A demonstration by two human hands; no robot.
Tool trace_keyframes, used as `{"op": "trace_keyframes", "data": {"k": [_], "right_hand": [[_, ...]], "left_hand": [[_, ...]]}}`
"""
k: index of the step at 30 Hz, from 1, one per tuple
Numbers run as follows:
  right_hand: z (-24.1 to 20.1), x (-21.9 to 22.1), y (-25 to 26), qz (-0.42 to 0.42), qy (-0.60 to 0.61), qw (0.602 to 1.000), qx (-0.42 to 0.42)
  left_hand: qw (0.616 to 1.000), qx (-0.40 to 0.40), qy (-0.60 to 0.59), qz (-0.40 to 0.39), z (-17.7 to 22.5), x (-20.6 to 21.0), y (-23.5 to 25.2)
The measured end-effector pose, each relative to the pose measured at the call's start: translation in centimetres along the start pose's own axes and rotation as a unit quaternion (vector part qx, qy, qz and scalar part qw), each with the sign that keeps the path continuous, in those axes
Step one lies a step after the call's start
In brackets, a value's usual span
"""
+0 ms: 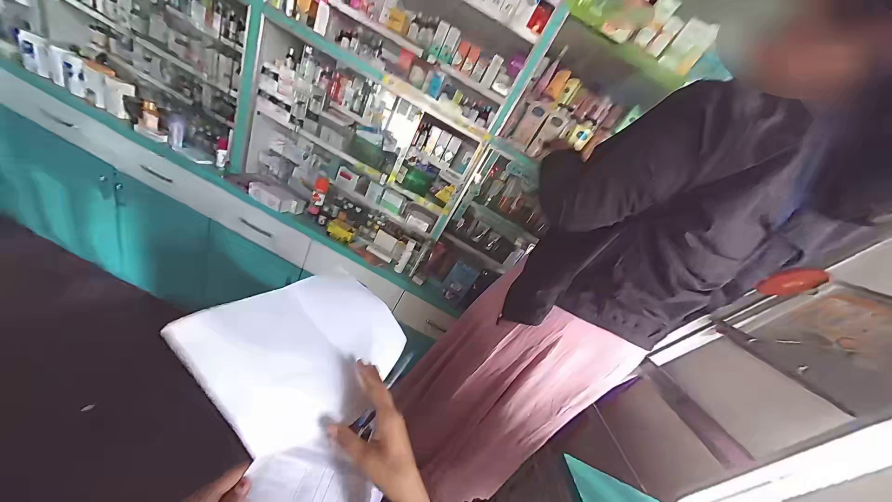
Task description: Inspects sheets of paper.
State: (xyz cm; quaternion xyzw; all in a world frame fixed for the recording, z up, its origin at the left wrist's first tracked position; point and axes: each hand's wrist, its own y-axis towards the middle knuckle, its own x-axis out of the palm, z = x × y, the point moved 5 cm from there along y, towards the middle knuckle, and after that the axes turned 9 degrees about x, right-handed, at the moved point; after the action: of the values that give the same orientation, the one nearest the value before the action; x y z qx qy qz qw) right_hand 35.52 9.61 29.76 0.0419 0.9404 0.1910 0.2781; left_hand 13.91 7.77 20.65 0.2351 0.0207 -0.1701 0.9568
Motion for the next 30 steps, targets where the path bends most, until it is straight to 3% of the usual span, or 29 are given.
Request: {"op": "trace_keyframes", "data": {"k": [5, 8, 12, 16, 19, 24, 30], "right_hand": [[3.2, -3.1, -2.9, 0.079, -0.012, 0.996, 0.047], [6.8, -3.9, -4.7, 0.097, 0.022, 0.984, 0.150], [12.5, -1.8, -7.7, 0.009, 0.109, 0.951, 0.290], [15.7, 2.9, -10.5, -0.060, 0.317, 0.869, 0.375], [15.4, 2.8, -10.1, -0.037, 0.373, 0.857, 0.354], [13.2, -2.2, -8.5, 0.034, 0.243, 0.931, 0.270], [8.6, -5.5, -8.8, 0.120, 0.138, 0.966, 0.184]], "left_hand": [[0.988, 0.019, 0.002, 0.156, 0.9, -1.3, -1.3], [0.978, 0.027, -0.038, 0.205, 1.2, -2.4, -1.4], [0.959, 0.020, -0.105, 0.264, 1.3, -3.3, -1.4], [0.952, 0.001, -0.110, 0.285, 1.5, -4.1, -1.5], [0.951, 0.004, -0.093, 0.295, 1.5, -4.6, -1.7], [0.949, 0.036, -0.067, 0.305, 1.6, -5.4, -2.1], [0.947, 0.049, -0.052, 0.314, 2.1, -5.5, -2.1]]}}
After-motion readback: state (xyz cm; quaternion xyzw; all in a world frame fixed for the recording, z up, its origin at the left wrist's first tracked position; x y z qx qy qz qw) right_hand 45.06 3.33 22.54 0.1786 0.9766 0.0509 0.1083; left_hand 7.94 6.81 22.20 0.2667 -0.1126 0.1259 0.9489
